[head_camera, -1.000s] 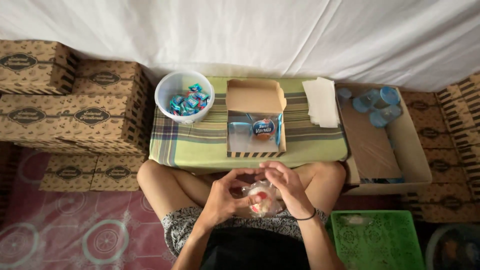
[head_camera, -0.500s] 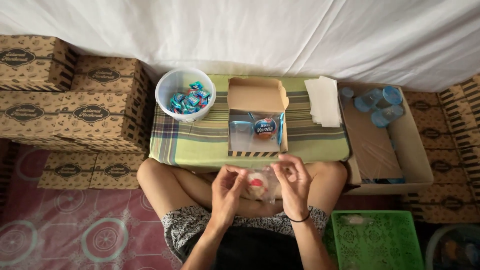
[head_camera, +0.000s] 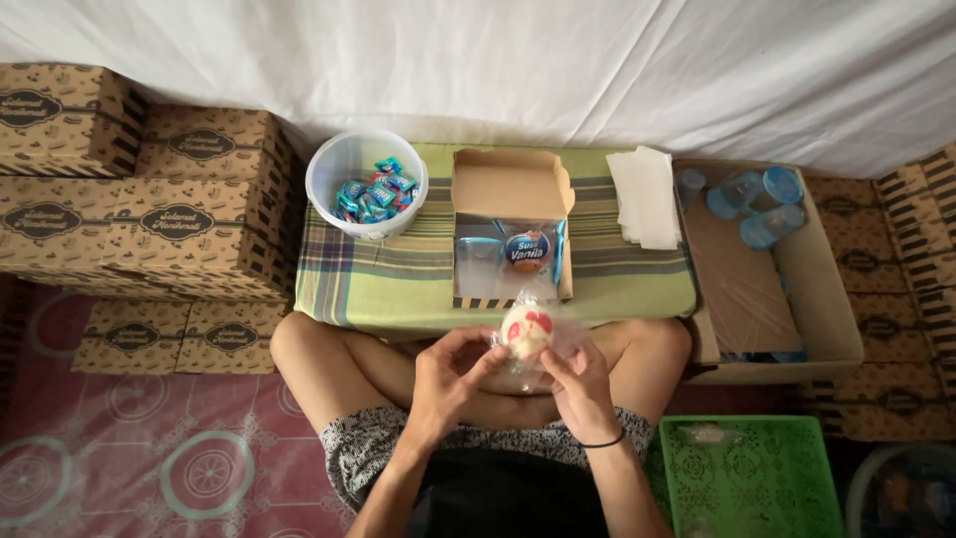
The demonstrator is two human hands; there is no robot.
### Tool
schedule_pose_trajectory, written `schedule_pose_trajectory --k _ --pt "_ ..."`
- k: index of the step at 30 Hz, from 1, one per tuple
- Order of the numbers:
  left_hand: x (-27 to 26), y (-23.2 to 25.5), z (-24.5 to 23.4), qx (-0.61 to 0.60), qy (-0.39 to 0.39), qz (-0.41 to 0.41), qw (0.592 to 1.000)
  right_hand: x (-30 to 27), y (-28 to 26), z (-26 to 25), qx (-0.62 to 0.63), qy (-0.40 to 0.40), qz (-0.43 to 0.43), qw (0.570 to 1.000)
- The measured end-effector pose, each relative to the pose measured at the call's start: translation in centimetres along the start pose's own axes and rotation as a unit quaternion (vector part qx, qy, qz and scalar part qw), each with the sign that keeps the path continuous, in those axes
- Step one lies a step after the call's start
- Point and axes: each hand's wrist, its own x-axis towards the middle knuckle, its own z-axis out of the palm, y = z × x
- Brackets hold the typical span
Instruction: A person is manually packing a variety of small food items, including snack cakes and candies, into a cardboard box while sitting on the floor.
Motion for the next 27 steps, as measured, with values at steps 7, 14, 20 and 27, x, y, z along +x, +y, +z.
schedule_pose_trajectory --k 7,14,20,27 --pt "0.4 -1.2 0.3 -0.033 0.066 0.024 0.997 0.5 -1.0 -1.1 -0.102 -0.025 0.065 0.992" --pt "0.3 -0.9 0.5 0.016 0.076 0.129 0.989 0.2 -2.4 0.6 -0.31 -0.005 -0.029 0.95" --pt "0.4 -2.8 1.9 0.029 0.098 0.146 0.984 -0.1 -1.1 -0.8 -0.364 0.069 -0.07 0.926" --pt "0.0 -1.6 3.1 0.011 0.121 0.129 0.984 -0.6 -2.7 4.3 -0.353 0.086 0.014 0.932"
